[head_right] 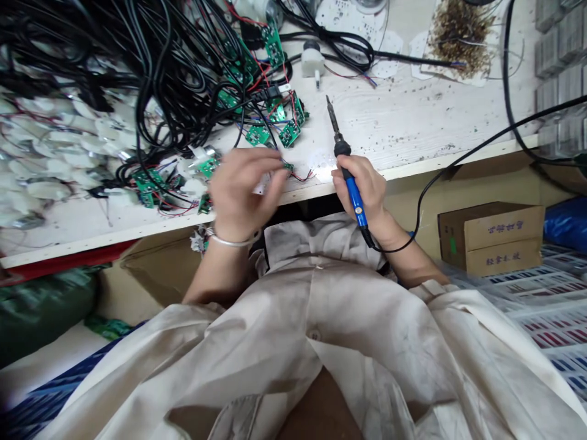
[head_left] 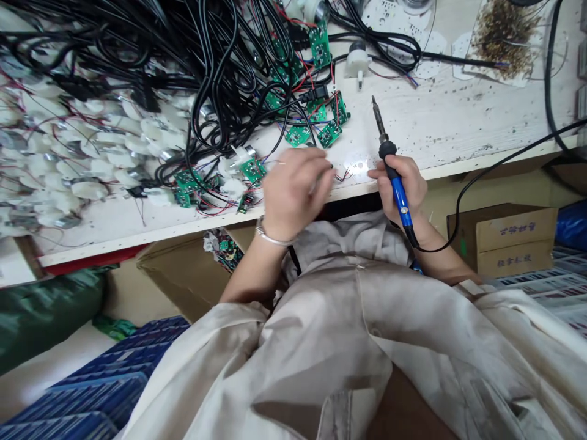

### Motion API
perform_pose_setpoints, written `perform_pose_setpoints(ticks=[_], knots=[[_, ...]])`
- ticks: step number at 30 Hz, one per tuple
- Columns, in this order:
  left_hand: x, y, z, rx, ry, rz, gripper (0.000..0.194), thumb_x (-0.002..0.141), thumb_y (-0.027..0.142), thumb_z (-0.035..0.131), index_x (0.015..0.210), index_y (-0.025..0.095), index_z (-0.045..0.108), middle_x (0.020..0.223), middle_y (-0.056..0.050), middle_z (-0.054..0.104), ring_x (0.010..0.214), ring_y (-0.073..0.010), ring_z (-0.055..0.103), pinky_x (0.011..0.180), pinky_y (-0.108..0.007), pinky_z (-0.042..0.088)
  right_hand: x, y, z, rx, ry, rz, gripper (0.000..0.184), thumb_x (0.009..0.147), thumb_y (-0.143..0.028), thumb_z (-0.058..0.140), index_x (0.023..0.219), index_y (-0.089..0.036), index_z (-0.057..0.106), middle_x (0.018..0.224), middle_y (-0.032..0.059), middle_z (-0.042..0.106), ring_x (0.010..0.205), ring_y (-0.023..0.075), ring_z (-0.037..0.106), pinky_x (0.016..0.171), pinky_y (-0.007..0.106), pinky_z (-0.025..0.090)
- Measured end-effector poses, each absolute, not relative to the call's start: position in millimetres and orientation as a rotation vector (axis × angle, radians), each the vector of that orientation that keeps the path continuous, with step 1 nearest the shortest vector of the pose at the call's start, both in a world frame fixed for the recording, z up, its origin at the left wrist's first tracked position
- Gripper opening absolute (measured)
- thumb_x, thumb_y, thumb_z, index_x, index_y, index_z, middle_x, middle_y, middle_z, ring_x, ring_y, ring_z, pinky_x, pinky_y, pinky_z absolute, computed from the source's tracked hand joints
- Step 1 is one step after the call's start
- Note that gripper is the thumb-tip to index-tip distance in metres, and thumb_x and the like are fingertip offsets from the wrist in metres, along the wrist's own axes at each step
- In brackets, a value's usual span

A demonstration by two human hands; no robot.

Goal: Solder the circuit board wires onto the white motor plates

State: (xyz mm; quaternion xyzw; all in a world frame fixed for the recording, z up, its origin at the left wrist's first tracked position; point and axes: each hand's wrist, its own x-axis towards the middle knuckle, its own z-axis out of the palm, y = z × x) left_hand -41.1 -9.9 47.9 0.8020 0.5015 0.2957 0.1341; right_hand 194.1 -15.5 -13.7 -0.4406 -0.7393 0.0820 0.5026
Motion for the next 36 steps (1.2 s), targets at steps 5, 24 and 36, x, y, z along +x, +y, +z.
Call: perform_pose_setpoints(ticks=[5,24,36], knots=[[-83,-15,53,2.337,1.765,0.870,0.012,0.100,0.039,0.060,0.103,0.030,0.068,0.100,-0.004,0.067,0.095,-0.0227,0.060,0.084,-0.046,0.049,193,-14,-18,-1.076,-1.795,0.215,0.033,0.097,-0.034,0.050,0.128,-0.026,0.057,0.094,0.0031,0.075,0.089,0.0192,0.074,0.077,0.035,0.064],[-74,20,29,2.317,1.358,0.494,0.013,0.097,0.036,0.057,0.097,0.027,0.066,0.132,-0.003,0.067,0.137,-0.0288,0.051,0.114,-0.056,0.039,195,-15,-18,-1.103,-1.806,0.241,0.033,0.098,-0.037,0.048,0.129,-0.028,0.056,0.099,0.0029,0.076,0.093,0.0196,0.075,0.081,0.036,0.064],[-73,25,20,2.381,1.285,0.516,0.020,0.103,0.037,0.046,0.104,0.027,0.063,0.128,-0.005,0.068,0.137,-0.0273,0.054,0.116,-0.054,0.040,195,-16,-17,-1.171,-1.833,0.193,0.028,0.098,-0.036,0.048,0.122,-0.026,0.058,0.100,0.0041,0.077,0.092,0.0183,0.076,0.080,0.032,0.063]])
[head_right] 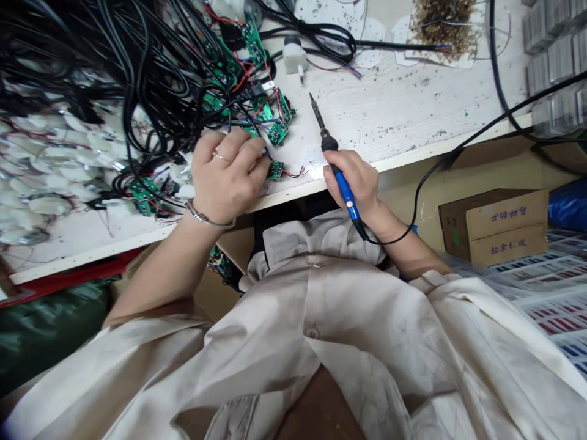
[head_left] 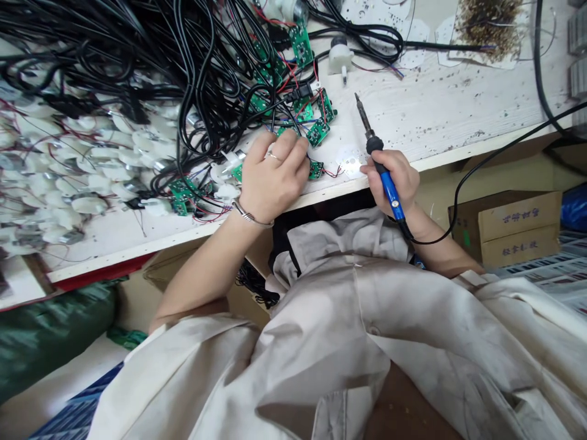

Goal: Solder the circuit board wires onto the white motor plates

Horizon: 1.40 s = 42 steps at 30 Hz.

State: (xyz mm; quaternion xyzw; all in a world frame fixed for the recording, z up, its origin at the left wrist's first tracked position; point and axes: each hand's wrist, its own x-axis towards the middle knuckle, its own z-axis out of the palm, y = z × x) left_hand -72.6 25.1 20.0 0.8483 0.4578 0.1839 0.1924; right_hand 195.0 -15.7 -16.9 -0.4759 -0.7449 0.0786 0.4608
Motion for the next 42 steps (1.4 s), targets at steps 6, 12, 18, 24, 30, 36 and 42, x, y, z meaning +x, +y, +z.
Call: perform_pose_setpoints(ticks=[6,12,18,24,30,36,42], knots=[[-83,30,34,2.490,1.093,0.813,0.010,0.099,0.036,0.062,0.101,0.028,0.068,0.117,0.001,0.074,0.119,-0.0224,0.065,0.105,-0.048,0.052,192,-15,-19,-1.186,-1.861,0.124,0.028,0.099,-0.034,0.045,0.125,-0.026,0.056,0.099,0.0035,0.076,0.090,0.0181,0.075,0.078,0.033,0.064],[-47,25,45,2.236,1.286,0.896,0.017,0.101,0.036,0.058,0.093,0.026,0.069,0.083,0.001,0.072,0.082,-0.0176,0.067,0.079,-0.040,0.055,189,-13,-18,-1.143,-1.830,0.011,0.031,0.100,-0.032,0.047,0.129,-0.027,0.054,0.097,0.0027,0.074,0.087,0.0164,0.073,0.073,0.030,0.063],[-16,16,31,2.372,1.365,0.674,0.016,0.098,0.031,0.056,0.088,0.025,0.066,0.091,-0.003,0.070,0.102,-0.0257,0.067,0.098,-0.052,0.048,194,-16,-25,-1.182,-1.845,0.185,0.031,0.101,-0.040,0.044,0.126,-0.027,0.056,0.101,0.0033,0.075,0.093,0.0179,0.074,0.078,0.032,0.062],[-11,11,12,2.372,1.315,0.679,0.012,0.094,0.022,0.054,0.087,0.025,0.062,0.105,0.000,0.075,0.108,-0.0236,0.068,0.117,-0.062,0.035,191,-16,-20,-1.181,-1.779,0.314,0.032,0.101,-0.045,0.046,0.123,-0.026,0.059,0.103,0.0037,0.076,0.097,0.0184,0.075,0.084,0.035,0.064],[-17,12,13,2.320,1.283,0.655,0.010,0.090,0.021,0.056,0.084,0.026,0.063,0.103,0.002,0.075,0.107,-0.0229,0.070,0.123,-0.066,0.029,195,-22,12,-1.118,-1.157,0.782,0.017,0.098,-0.039,0.059,0.106,-0.028,0.069,0.071,-0.0056,0.072,0.049,0.0084,0.066,0.044,0.020,0.052],[-17,9,14,2.295,1.289,0.642,0.011,0.091,0.022,0.056,0.082,0.025,0.062,0.106,0.002,0.076,0.110,-0.0232,0.070,0.123,-0.066,0.030,204,-11,19,-1.145,-1.094,0.827,0.043,0.094,-0.057,0.060,0.070,-0.022,0.063,0.043,-0.0095,0.045,0.032,0.0049,0.042,0.034,0.018,0.033],[-16,6,14,2.288,1.321,0.671,0.013,0.092,0.021,0.055,0.086,0.027,0.066,0.108,0.002,0.076,0.111,-0.0228,0.070,0.123,-0.065,0.031,211,-12,11,-1.165,-1.199,0.918,0.040,0.094,-0.057,0.058,0.074,-0.024,0.068,0.047,-0.0094,0.049,0.033,0.0042,0.041,0.036,0.020,0.035]])
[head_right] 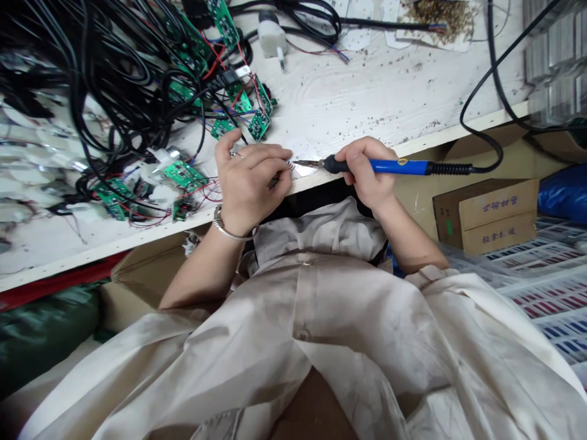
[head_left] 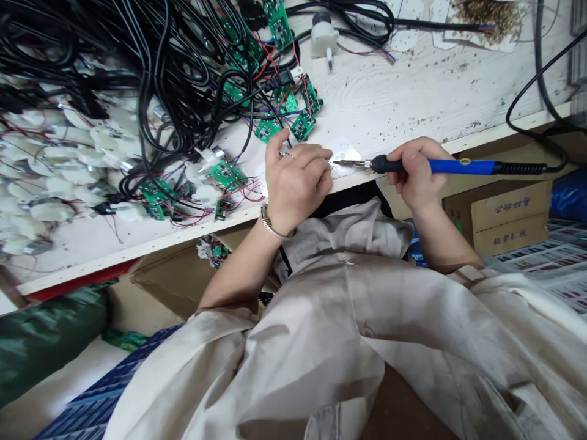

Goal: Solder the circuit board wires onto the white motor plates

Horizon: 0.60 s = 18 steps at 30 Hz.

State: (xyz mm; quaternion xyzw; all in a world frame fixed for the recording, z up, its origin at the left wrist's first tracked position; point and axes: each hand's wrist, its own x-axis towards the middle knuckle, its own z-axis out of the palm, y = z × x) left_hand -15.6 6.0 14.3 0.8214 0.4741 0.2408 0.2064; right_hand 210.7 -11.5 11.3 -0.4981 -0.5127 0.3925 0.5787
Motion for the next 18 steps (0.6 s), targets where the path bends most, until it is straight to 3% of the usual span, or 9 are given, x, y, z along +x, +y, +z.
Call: perform_pose_setpoints(ticks=[18], knots=[[-14.6,5.4,17.2,2.263,1.326,0.661,0.015,0.093,0.020,0.054,0.088,0.028,0.066,0.110,0.001,0.076,0.112,-0.0241,0.069,0.123,-0.066,0.031,218.0,-12.0,1.8,-1.246,-1.284,0.923,0.051,0.092,-0.070,0.051,0.078,-0.024,0.068,0.047,-0.0077,0.046,0.039,0.0081,0.051,0.043,0.024,0.050]])
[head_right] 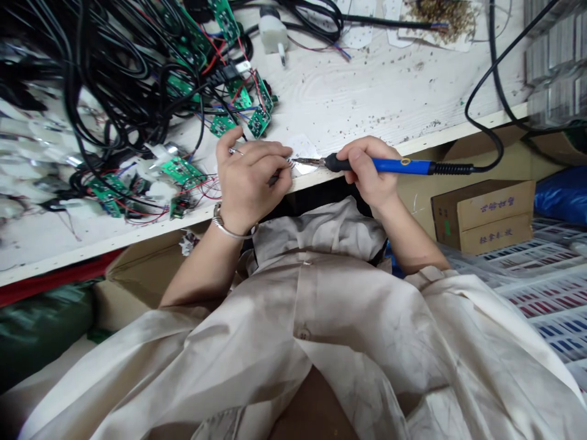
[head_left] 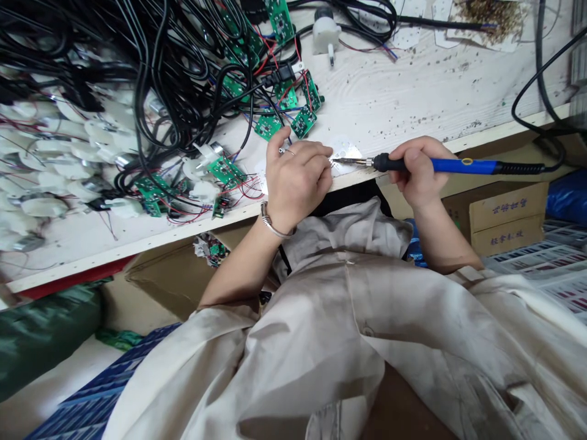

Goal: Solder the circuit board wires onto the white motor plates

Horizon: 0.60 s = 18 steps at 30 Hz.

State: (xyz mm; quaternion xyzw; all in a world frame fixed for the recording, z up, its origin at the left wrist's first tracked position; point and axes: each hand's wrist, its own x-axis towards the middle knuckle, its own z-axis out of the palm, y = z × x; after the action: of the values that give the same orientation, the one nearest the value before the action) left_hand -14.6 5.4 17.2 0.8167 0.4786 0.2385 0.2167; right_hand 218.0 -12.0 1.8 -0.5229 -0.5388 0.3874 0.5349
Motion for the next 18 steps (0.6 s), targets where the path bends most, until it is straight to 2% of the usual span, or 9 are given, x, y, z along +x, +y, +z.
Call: perform_pose_setpoints(ticks=[8,14,18], knots=[[-14.2,4.9,18.8,2.277,1.331,0.662,0.015,0.093,0.020,0.054,0.087,0.028,0.065,0.110,0.002,0.077,0.110,-0.0242,0.070,0.121,-0.066,0.034,221.9,-13.7,0.6,-1.255,-1.324,0.933,0.052,0.090,-0.073,0.053,0.077,-0.024,0.068,0.047,-0.0081,0.049,0.040,0.0080,0.054,0.044,0.023,0.052],[-14.1,5.7,18.3,2.272,1.325,0.672,0.016,0.091,0.019,0.055,0.089,0.030,0.067,0.108,0.002,0.077,0.110,-0.0246,0.070,0.122,-0.067,0.033,222.4,-13.5,3.7,-1.229,-1.348,0.945,0.048,0.089,-0.069,0.056,0.078,-0.024,0.070,0.049,-0.0081,0.051,0.038,0.0073,0.051,0.042,0.023,0.048],[-14.4,5.9,17.2,2.260,1.325,0.675,0.014,0.090,0.020,0.056,0.089,0.029,0.068,0.107,0.001,0.076,0.111,-0.0250,0.069,0.122,-0.067,0.032,218.6,-12.2,-0.4,-1.233,-1.228,0.845,0.051,0.091,-0.071,0.051,0.078,-0.024,0.067,0.045,-0.0081,0.044,0.034,0.0082,0.045,0.036,0.023,0.040]])
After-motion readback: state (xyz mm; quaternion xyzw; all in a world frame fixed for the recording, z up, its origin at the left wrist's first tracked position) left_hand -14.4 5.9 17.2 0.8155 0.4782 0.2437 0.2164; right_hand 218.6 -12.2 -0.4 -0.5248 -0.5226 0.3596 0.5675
